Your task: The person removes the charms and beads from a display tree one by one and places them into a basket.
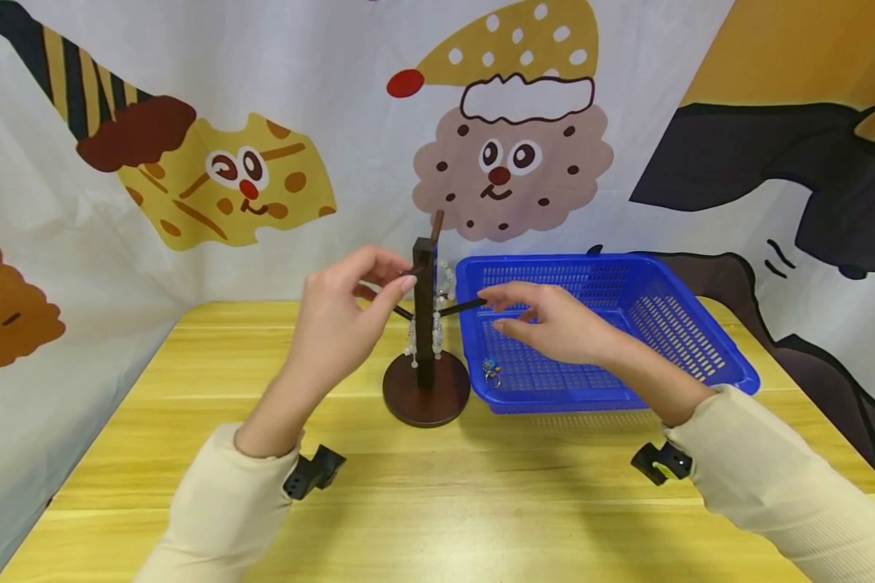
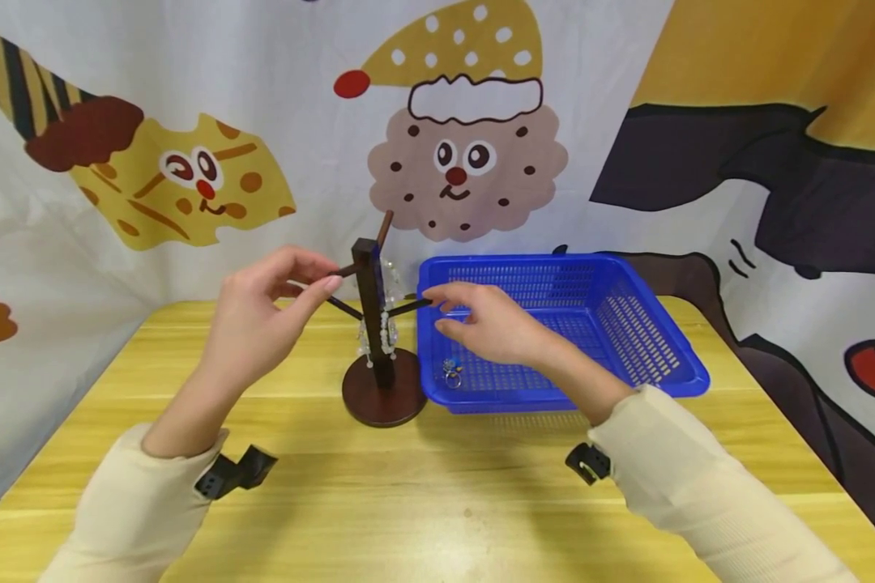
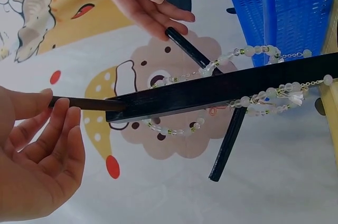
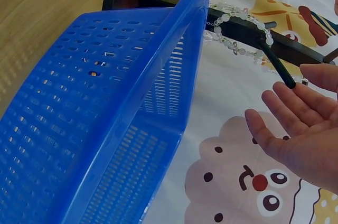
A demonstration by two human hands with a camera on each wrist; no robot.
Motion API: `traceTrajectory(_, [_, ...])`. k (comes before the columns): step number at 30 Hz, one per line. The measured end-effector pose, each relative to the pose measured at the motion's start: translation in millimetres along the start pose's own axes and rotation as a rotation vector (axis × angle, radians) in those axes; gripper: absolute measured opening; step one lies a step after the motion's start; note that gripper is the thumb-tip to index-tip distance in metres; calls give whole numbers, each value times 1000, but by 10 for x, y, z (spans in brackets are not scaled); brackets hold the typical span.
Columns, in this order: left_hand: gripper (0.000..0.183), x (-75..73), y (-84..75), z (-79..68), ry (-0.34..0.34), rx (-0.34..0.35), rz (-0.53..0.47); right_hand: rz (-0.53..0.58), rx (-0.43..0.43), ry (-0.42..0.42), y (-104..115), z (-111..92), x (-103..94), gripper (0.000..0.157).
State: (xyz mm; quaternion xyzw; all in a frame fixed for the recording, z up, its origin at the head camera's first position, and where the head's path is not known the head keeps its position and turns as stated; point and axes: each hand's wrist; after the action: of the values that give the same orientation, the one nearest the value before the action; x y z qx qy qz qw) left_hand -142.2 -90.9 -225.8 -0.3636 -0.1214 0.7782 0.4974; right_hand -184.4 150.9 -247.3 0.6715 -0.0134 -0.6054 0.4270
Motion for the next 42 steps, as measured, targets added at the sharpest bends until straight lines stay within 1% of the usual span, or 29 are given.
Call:
traceTrajectory(6, [8,-38,8,-2,14,-19,8,11,-11,10,4,-19,5,38])
traceTrajectory(11, [9,-101,40,-9,11,-47,16,25,-43,20,28,-51,35,38])
traceTrajectory(19, [9,-218,126,4,7,-134,59,27,-108,31,129,-100,118,38])
traceTrajectory(26, [11,-319,174,32,-5,-196,98,21,-162,40,245,-104,195,40])
traceTrajectory(34, [15,-394,228,59,-10,-230,104,21,-228,26,357,-78,292,41])
traceTrajectory(42, [17,-437,280,103,11,-261,98,26,-230,21,421,-61,379,42])
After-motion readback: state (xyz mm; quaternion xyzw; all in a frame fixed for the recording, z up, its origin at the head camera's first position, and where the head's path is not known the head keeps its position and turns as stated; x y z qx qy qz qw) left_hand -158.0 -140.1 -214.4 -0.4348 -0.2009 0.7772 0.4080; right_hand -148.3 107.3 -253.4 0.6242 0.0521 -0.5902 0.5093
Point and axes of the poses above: each hand's wrist, its own z-axis towards the middle knuckle, its own x-axis out of the palm, y = z × x, and after that the axes turned 3 degrees about x, right-handed
